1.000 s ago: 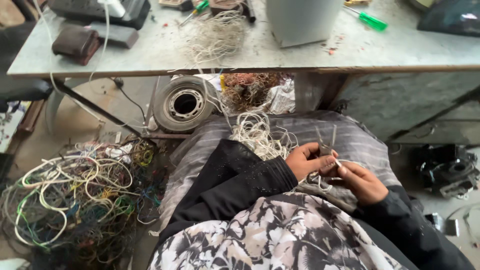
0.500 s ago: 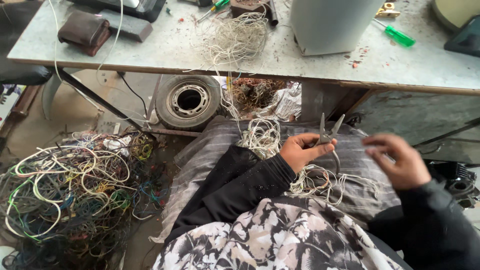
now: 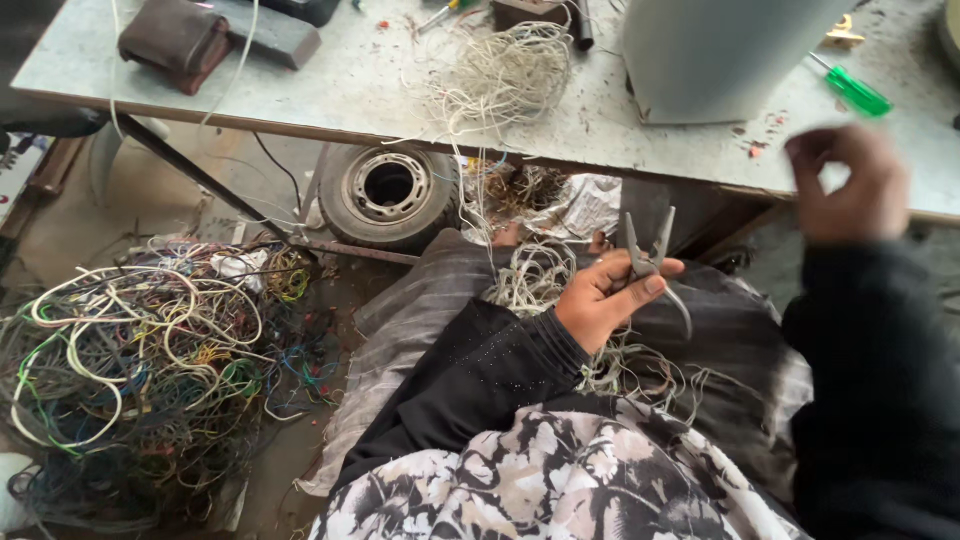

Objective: The person sits on the floor and uses pliers to strip the insulation from white electrical wires. They repeatedly pull the wire through the pliers to remove the outer coating and then drop the stripped pieces onto a pile on their lap.

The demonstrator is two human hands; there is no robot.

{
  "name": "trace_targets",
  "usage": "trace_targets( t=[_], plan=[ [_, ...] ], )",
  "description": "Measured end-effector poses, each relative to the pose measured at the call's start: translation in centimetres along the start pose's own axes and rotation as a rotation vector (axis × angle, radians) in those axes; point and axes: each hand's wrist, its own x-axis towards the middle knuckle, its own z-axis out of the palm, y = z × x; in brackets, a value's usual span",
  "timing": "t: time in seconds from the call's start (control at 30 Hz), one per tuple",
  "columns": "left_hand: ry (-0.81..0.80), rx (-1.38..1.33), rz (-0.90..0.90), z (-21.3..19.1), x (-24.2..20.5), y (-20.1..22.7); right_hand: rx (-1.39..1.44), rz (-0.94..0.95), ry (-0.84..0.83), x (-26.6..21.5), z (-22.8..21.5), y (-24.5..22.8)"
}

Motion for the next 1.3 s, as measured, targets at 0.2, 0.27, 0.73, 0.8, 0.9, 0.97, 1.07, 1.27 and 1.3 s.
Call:
trace_targets(
  t=[0.2, 0.27, 0.73, 0.8, 0.9, 0.97, 1.07, 1.27, 1.3],
  plan=[
    [0.154, 0.070, 0.145, -1.8, 0.8, -0.6, 0.495, 0.102, -0.368, -5.3, 2.6, -9.8],
    [0.132, 0.066, 0.168, -1.6, 1.0, -0.5, 0.540, 0.034, -0.395, -6.0, 3.4, -10.4],
    [0.158, 0.158, 0.031, -1.4, 0.8, -3.5, 0.386, 0.116, -0.372, -8.0, 2.9, -9.4],
    [0.148, 0.165, 0.051, -1.6, 0.8, -3.2, 0.331, 0.066, -0.328, -6.9, 1.9, -8.6],
    [0.150, 0.161, -0.065, -1.8, 0.5, -2.8, 0.213, 0.083, -0.159, -4.9, 0.8, -5.7],
    [0.142, 0.134, -0.136, -1.6, 0.3, -3.0, 0.079, 0.067, -0.015, -2.5, 0.4, -1.7],
    [0.088, 0.098, -0.124, -1.0, 0.5, -3.6, -0.121, 0.016, 0.138, 1.1, 1.3, 5.4],
    [0.011, 0.063, -0.128, -0.6, 0.4, -3.2, -0.374, -0.025, 0.154, 6.8, 7.3, 17.8],
    [0.001, 0.071, -0.125, -0.6, 0.4, -3.1, -0.407, 0.045, 0.123, 7.1, 8.0, 18.7]
  ],
)
